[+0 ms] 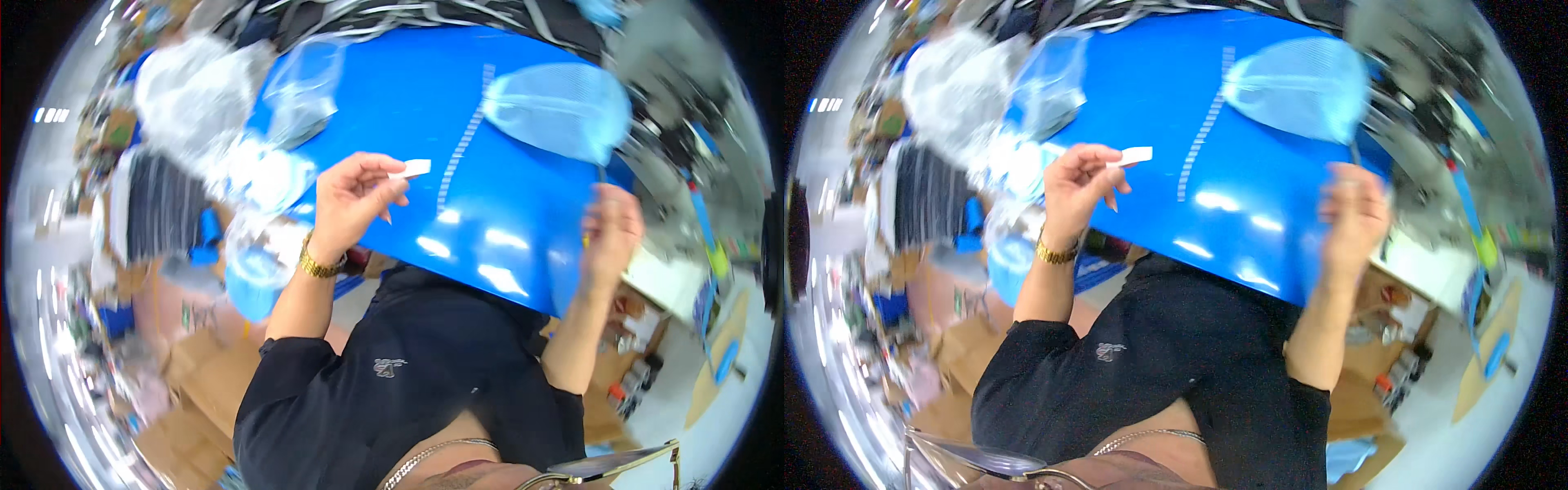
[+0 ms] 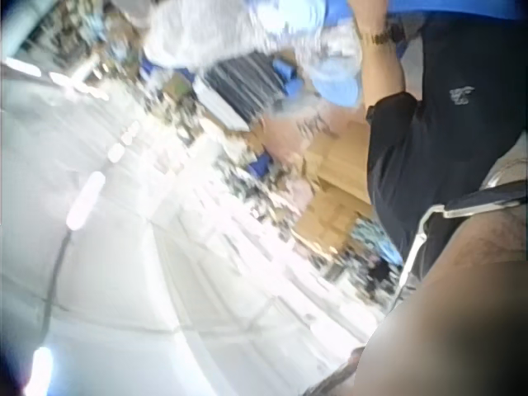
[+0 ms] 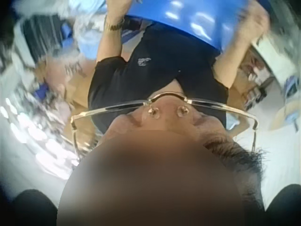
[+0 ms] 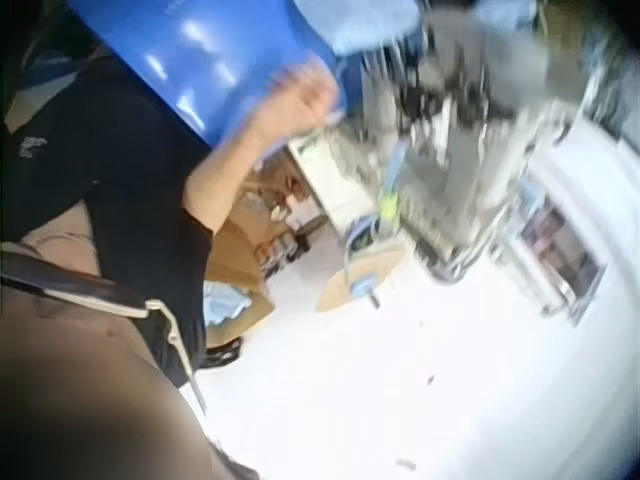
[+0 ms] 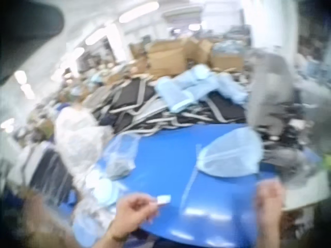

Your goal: Assembling and sewing a mesh mask using an industrial sewing machine and scissors.

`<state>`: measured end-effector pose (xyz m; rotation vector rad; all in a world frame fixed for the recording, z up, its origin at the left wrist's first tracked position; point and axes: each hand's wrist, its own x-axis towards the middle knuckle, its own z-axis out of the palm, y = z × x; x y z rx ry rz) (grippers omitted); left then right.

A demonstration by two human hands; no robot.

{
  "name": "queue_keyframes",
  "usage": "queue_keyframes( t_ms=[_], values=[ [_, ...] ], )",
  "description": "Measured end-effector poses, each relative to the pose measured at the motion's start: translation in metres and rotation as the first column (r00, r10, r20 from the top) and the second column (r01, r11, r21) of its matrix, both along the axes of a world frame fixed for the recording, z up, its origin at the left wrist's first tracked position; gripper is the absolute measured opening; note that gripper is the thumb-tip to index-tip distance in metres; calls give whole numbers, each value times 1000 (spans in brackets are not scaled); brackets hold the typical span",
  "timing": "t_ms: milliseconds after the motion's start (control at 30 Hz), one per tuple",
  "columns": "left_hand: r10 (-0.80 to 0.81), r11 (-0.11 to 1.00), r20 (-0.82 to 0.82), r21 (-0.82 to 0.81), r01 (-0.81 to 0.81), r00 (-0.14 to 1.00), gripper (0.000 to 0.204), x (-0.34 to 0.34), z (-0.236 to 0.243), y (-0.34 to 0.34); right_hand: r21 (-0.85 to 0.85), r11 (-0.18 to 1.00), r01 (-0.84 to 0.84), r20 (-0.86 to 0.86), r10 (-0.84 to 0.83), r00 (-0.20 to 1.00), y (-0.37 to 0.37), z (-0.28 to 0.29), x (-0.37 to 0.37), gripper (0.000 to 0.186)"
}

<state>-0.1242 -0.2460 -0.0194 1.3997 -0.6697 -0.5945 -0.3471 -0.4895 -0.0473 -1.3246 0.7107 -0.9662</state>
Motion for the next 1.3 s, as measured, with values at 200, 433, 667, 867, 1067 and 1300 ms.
queue_keyframes(
  t_ms=[200,433,667,867,1067,1300],
  values=[
    [-311,926,455,-51,373,835,18,-37,-5,-81,258,874,-412,-18,430,903,33,14,3,30],
    [-356,931,29,-71,358,934,17,-65,-16,-97,349,831,-434,116,421,899,24,3,-7,26],
    [-336,938,-76,61,341,939,28,-62,-9,-103,287,909,-302,12,312,950,22,8,2,10],
    [-525,816,77,326,476,847,30,-47,7,-116,178,941,-288,-110,310,944,21,13,1,8],
    [-591,803,404,380,460,698,10,-40,38,-144,134,963,-232,-25,238,971,17,22,5,7],
    [-257,833,936,88,546,241,11,-26,71,-218,12,998,69,-86,-68,994,-35,33,18,24]
  ],
)
